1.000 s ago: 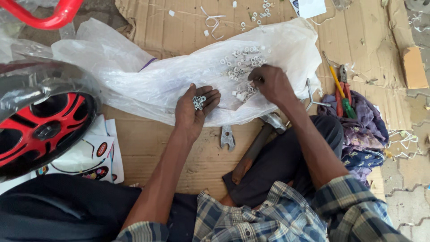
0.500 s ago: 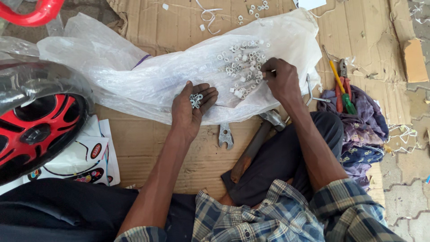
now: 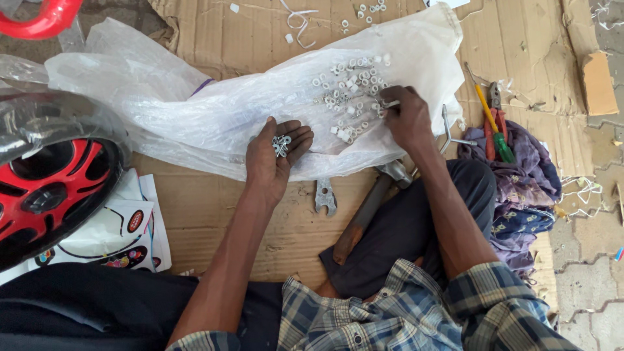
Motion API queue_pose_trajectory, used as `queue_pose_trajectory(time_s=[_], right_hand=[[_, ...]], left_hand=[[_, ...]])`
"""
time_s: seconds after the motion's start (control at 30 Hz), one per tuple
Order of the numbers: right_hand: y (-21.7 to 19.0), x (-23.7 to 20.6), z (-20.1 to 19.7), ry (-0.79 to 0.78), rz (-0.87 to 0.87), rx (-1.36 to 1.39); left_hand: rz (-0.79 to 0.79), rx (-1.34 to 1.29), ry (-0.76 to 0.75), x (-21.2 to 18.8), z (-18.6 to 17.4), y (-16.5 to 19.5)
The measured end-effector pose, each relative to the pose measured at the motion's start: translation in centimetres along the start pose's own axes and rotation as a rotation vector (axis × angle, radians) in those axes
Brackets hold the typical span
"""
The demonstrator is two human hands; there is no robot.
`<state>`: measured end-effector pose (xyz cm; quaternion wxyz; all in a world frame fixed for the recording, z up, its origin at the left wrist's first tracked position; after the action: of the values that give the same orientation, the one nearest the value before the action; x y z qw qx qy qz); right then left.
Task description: The person sits on the ground and assembles a children's tricycle. They use a screwdriver to fasten the black seat to the red frame, fit a rear wheel onto the axle, then sort and gather small washers and nuts from a plastic sheet on the cardboard.
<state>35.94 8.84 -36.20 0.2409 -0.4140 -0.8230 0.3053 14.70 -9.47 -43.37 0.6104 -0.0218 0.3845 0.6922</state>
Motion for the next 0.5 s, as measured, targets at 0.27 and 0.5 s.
queue_pose_trajectory(time_s=[0.27, 0.5], right_hand=[[-2.0, -1.0, 0.2, 0.062, -0.095, -0.035], [-2.2, -0.3, 1.1, -0.008, -0.062, -0.196]], left_hand=[[-0.002, 0.018, 0.013, -0.2, 0.1, 0.0], [0.021, 0.013, -0.001, -0.5, 0.3, 0.3]])
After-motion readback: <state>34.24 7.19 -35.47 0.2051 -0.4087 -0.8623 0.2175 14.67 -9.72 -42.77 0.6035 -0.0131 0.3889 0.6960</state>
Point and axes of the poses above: each hand's wrist, its own x-axis towards the middle knuckle, its own z-axis out of the palm, y = z × x, the point moved 4 cm from there along x, towards the middle knuckle, and after that the axes turned 10 degrees about x, right-handed, at the moved point
